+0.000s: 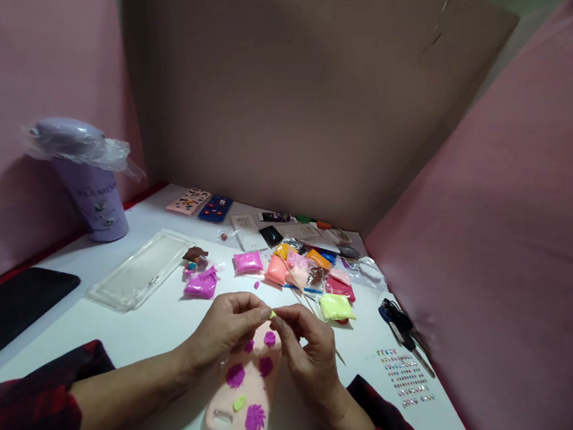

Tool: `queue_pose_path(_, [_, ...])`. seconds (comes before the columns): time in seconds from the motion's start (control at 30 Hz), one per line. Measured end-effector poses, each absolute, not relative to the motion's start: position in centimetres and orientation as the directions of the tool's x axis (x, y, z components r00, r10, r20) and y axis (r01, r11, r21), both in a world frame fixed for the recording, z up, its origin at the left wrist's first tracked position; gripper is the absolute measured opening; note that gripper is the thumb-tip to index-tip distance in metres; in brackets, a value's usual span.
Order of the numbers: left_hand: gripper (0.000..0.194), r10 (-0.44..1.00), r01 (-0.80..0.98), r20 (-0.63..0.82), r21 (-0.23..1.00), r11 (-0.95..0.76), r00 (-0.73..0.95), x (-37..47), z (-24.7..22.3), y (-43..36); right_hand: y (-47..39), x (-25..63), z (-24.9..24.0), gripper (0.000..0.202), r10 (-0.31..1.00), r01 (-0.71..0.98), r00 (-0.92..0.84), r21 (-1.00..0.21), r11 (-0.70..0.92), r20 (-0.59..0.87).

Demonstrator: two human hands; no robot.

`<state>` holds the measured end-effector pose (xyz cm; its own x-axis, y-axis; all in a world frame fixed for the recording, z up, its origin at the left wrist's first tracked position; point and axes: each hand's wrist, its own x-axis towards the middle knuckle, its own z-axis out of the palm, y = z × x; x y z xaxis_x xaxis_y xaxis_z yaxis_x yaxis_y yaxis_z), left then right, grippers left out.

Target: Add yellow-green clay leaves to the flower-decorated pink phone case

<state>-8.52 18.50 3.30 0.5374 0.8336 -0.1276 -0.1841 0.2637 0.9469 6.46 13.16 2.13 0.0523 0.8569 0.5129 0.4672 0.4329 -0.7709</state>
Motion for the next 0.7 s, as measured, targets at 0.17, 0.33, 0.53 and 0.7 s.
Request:
queue_pose_path(0.17, [0.032,0.844,-0.157,-0.138,0.955,0.252,0.518,-8.49,3.44,18.40,13.18,6.35,2.11,0.008,0.861,0.466,0.053,-0.775,0.426,0.506])
queue_pose_path(0.33, [0.030,0.846,-0.111,-0.170,0.959,0.260,0.506,-8.47,3.41,18.34,13.16,6.29,2.41,0.011,0.860,0.461,0.034,-0.771,0.439,0.509])
queue_pose_path(0.53, [0.027,0.846,-0.178,-0.147,0.946,0.272,0.513,-8.40,3.14,18.43,12.91,6.31,2.57,0.013,0.863,0.462,0.039,-0.775,0.431,0.503])
queue_pose_path(0.7, [0.028,0.838,-0.213,-0.149,0.930,0.299,0.525,-8.33,3.02,18.39,12.95,6.32,2.45,0.013,0.877,0.457,0.054,-0.793,0.403,0.477])
